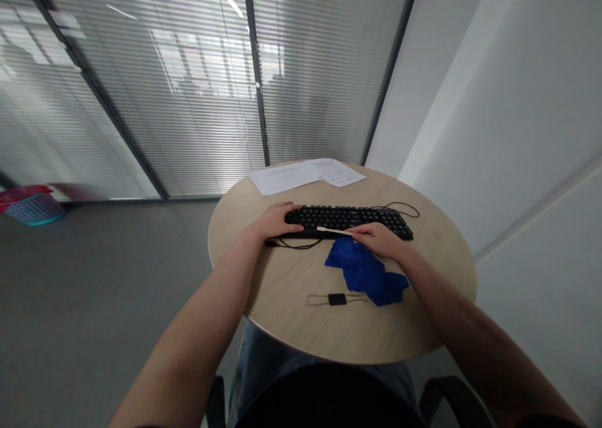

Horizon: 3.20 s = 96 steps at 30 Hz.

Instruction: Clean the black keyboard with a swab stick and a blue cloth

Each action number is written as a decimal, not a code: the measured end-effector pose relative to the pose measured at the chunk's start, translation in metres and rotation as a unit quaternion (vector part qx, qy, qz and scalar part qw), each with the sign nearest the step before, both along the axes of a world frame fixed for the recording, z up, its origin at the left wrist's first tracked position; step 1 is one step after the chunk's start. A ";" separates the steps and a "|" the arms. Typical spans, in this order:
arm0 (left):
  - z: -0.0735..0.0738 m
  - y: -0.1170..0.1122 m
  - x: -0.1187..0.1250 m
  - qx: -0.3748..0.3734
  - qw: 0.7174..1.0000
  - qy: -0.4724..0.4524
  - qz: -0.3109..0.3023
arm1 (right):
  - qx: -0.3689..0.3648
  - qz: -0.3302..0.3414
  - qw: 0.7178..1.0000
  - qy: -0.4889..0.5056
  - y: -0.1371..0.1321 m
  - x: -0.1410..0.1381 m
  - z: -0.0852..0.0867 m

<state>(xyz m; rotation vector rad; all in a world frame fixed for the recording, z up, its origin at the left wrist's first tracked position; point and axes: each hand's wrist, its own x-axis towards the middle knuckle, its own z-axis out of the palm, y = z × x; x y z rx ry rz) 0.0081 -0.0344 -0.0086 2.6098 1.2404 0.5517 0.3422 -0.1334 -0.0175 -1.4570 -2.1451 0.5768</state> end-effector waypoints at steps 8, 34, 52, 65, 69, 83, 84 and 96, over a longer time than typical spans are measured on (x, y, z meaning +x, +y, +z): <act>-0.001 0.000 0.000 0.003 1.000 -0.004 -0.003 | -0.023 0.040 0.999 0.030 -0.002 -0.005 -0.002; -0.003 0.002 0.000 -0.008 1.000 0.004 0.007 | 0.007 0.051 0.999 -0.014 -0.005 -0.005 -0.001; 0.000 0.000 0.001 0.006 1.000 -0.009 -0.012 | 0.053 0.021 0.998 -0.038 -0.006 0.001 0.003; -0.001 0.001 0.001 -0.005 1.000 -0.007 0.002 | 0.075 0.031 0.996 -0.046 -0.009 -0.003 0.004; -0.005 0.003 0.000 -0.006 1.000 -0.011 0.004 | 0.093 0.015 0.995 -0.039 -0.008 -0.004 0.003; -0.009 0.016 -0.010 -0.002 0.965 -0.225 0.136 | 0.126 -0.002 0.992 0.029 -0.001 0.007 -0.003; -0.009 0.017 -0.012 -0.007 0.951 -0.257 0.171 | 0.145 -0.028 0.988 0.038 0.001 0.009 -0.005; -0.006 0.023 -0.028 0.031 0.884 -0.343 0.317 | 0.215 -0.191 0.944 0.161 0.012 0.019 -0.014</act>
